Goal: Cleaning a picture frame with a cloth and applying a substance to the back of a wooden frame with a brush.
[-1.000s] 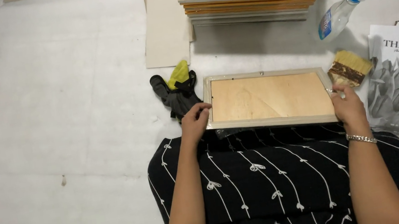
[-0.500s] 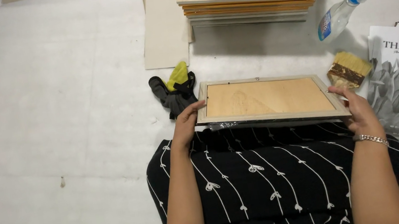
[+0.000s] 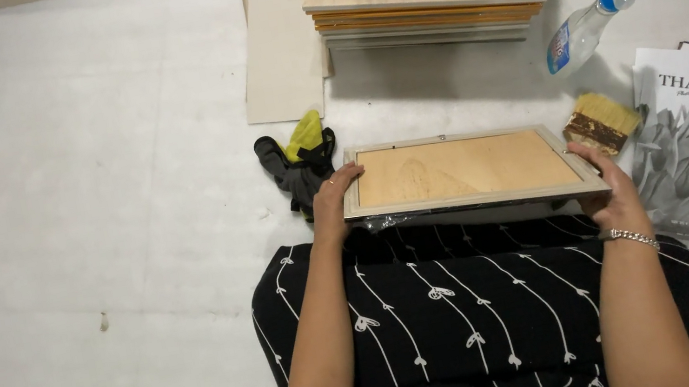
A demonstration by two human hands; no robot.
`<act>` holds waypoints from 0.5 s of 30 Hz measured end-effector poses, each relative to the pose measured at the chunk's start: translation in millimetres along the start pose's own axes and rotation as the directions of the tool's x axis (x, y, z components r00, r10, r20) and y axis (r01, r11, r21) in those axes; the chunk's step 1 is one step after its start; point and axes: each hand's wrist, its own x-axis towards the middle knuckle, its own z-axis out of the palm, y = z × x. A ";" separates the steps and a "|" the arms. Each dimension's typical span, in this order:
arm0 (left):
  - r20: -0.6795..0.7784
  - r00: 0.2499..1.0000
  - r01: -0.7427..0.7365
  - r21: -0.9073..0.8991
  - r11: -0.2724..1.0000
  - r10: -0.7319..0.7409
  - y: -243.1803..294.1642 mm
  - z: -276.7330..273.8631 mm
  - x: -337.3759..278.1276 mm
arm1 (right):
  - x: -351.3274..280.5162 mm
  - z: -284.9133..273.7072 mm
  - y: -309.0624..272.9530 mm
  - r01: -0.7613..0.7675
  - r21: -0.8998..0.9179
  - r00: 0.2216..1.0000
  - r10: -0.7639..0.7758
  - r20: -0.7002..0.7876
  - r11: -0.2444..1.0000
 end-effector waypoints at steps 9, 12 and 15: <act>-0.083 0.996 -0.043 -0.125 0.991 0.032 5.1 -1.1 4.8 | 40.8 -9.9 16.5 0.171 -0.262 0.983 -0.146 0.111 0.950; -0.056 0.998 -0.006 -0.182 0.983 -0.005 -44.9 23.3 3.9 | 193.7 -56.5 62.4 0.273 -0.211 0.961 -0.254 0.111 0.939; -0.072 0.996 -0.057 -0.149 0.987 0.047 -34.4 18.4 4.5 | 135.9 -34.6 52.2 0.408 -0.269 0.910 -0.367 0.190 0.872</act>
